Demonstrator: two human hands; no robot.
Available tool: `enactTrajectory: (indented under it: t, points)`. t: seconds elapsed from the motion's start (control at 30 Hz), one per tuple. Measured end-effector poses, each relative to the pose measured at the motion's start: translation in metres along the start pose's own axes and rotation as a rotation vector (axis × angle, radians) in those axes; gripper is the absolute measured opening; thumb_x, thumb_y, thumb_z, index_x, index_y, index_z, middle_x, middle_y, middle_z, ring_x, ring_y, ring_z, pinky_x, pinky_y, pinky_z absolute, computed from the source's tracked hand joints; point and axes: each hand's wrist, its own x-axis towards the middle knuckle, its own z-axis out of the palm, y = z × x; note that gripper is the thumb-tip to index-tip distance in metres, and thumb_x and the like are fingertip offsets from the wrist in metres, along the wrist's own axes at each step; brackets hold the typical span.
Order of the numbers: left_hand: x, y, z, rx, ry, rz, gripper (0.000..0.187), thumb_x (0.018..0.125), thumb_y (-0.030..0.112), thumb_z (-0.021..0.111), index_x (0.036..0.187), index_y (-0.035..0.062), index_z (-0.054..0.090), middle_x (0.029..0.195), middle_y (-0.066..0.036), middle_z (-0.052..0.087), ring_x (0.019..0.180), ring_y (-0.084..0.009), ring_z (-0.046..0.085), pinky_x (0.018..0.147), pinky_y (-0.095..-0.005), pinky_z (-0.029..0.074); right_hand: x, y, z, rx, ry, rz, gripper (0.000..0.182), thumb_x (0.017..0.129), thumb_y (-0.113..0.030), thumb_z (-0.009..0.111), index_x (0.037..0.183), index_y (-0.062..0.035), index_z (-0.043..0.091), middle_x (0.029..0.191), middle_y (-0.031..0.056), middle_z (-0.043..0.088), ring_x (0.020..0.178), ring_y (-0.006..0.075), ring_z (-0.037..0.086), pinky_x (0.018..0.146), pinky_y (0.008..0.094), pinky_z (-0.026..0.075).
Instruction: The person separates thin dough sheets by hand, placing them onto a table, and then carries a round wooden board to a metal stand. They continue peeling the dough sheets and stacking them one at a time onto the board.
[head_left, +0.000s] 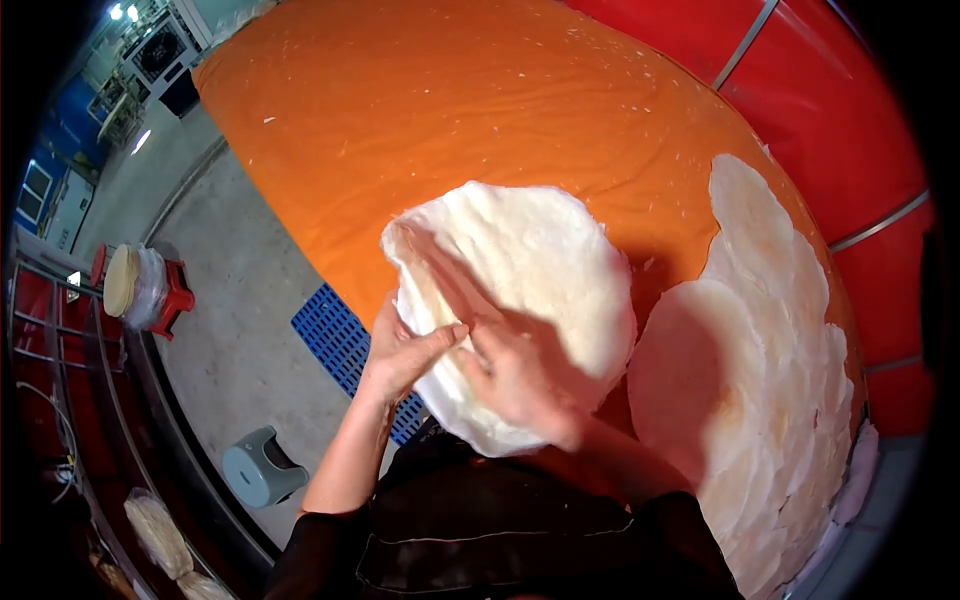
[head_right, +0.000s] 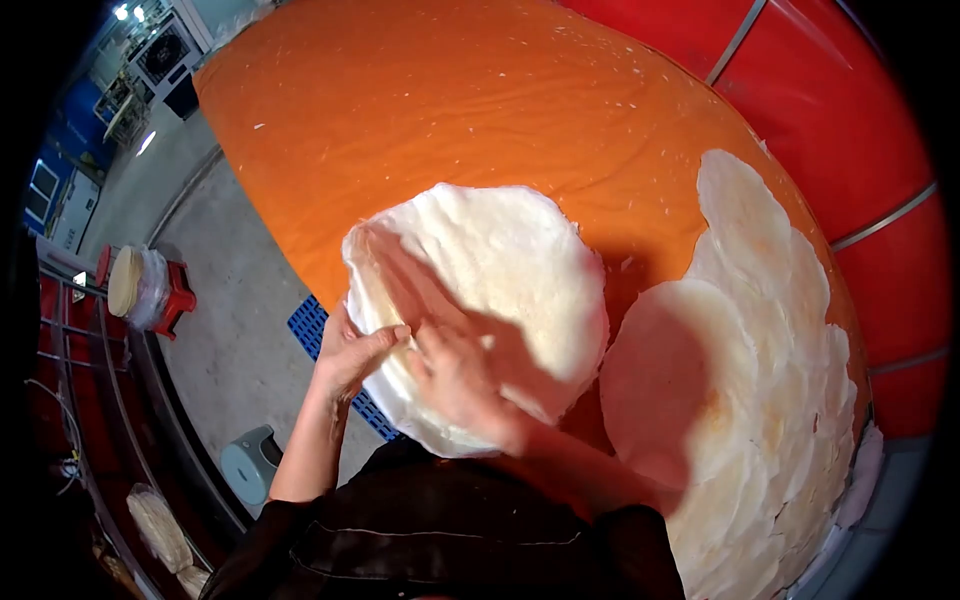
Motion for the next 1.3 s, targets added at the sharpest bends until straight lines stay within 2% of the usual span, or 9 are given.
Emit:
enactTrajectory:
  t: [0.07,0.23,0.3,0.63,0.77,0.9,0.97,1.0,1.3]
  points:
    - [-0.006,-0.003,-0.006,-0.001,0.045,-0.072,0.055,0.063,-0.003,0.066,0.112,-0.0014,0.042,0.102,-0.012,0.055,0.088,-0.0202,0.056,0.079,-0.0315,0.045,0.001,0.005,0.012,-0.27,-0.202,0.079,0.02,0.075,-0.008,0.051,0.094,-0.0003,0.053,0.072,0.0157,0.056,0.066,0.026,0.057,0.061,0.0365,0.045]
    - [-0.016,-0.063,-0.064,-0.226,0.144,-0.315,0.049,0.067,-0.004,0.061,0.112,-0.006,0.043,0.103,-0.017,0.054,0.089,-0.0259,0.056,0.078,-0.0341,0.046,0.056,0.078,-0.039,1.028,-0.23,0.659,0.016,0.079,-0.008,0.055,0.09,0.0027,0.058,0.08,0.0064,0.061,0.069,0.013,0.056,0.063,0.0259,0.046]
    - [-0.017,-0.088,-0.075,-0.307,0.135,-0.341,0.052,0.067,-0.004,0.061,0.115,-0.0052,0.039,0.107,-0.018,0.051,0.092,-0.0283,0.054,0.078,-0.0363,0.046,0.083,0.122,-0.093,0.902,-0.02,0.268,0.019,0.076,-0.01,0.057,0.092,0.0007,0.058,0.079,0.007,0.06,0.069,0.0126,0.055,0.063,0.027,0.045]
    - [-0.019,-0.067,-0.083,-0.318,0.02,-0.283,0.043,0.066,-0.006,0.059,0.108,-0.0058,0.047,0.1,-0.015,0.056,0.091,-0.0239,0.056,0.077,-0.0341,0.046,-0.043,0.264,-0.387,0.168,0.622,0.694,0.036,0.082,-0.02,0.05,0.108,0.0044,0.048,0.092,0.0114,0.059,0.077,0.0232,0.057,0.07,0.0325,0.046]
    - [-0.012,-0.008,-0.043,-0.172,-0.182,-0.192,0.047,0.067,-0.002,0.06,0.111,-0.0072,0.042,0.104,-0.016,0.054,0.096,-0.0231,0.053,0.085,-0.0328,0.042,-0.086,0.252,-0.354,-0.928,0.627,1.147,0.063,0.068,-0.04,0.059,0.106,0.0083,0.045,0.091,0.0282,0.055,0.09,0.0395,0.052,0.077,0.0396,0.043]
    - [0.006,0.014,0.009,-0.063,-0.217,-0.124,0.052,0.069,0.006,0.065,0.114,-0.0052,0.039,0.104,-0.013,0.053,0.095,-0.0204,0.053,0.082,-0.0314,0.043,-0.056,0.276,-0.18,-0.103,0.586,0.609,0.052,0.077,-0.031,0.056,0.118,-0.0064,0.036,0.105,0.0143,0.049,0.089,0.0231,0.051,0.073,0.0315,0.043]
    - [0.018,0.008,0.015,-0.019,-0.203,-0.101,0.053,0.069,0.008,0.067,0.113,-0.0039,0.04,0.1,-0.013,0.055,0.09,-0.0194,0.055,0.079,-0.0307,0.045,-0.016,0.142,-0.137,0.066,-0.098,0.278,0.08,0.067,-0.021,0.07,0.13,-0.0126,0.021,0.125,0.0072,0.036,0.106,0.0181,0.042,0.08,0.0315,0.04]
    - [0.023,0.006,0.018,-0.016,-0.207,-0.092,0.053,0.069,0.007,0.067,0.113,-0.0032,0.04,0.097,-0.013,0.055,0.087,-0.019,0.056,0.076,-0.0303,0.046,-0.008,0.096,-0.103,0.381,-0.015,0.267,0.098,0.047,-0.03,0.082,0.126,-0.0072,0.028,0.114,0.0114,0.045,0.099,0.0216,0.048,0.075,0.0334,0.044]
    - [0.026,0.005,0.003,-0.232,-0.256,-0.178,0.047,0.07,0.002,0.065,0.109,-0.0007,0.038,0.093,-0.014,0.058,0.081,-0.0191,0.059,0.07,-0.0307,0.05,0.014,0.024,-0.043,0.648,-0.146,0.525,0.11,0.045,-0.027,0.082,0.13,-0.0023,0.017,0.128,0.0267,0.026,0.12,0.0375,0.026,0.096,0.043,0.027]
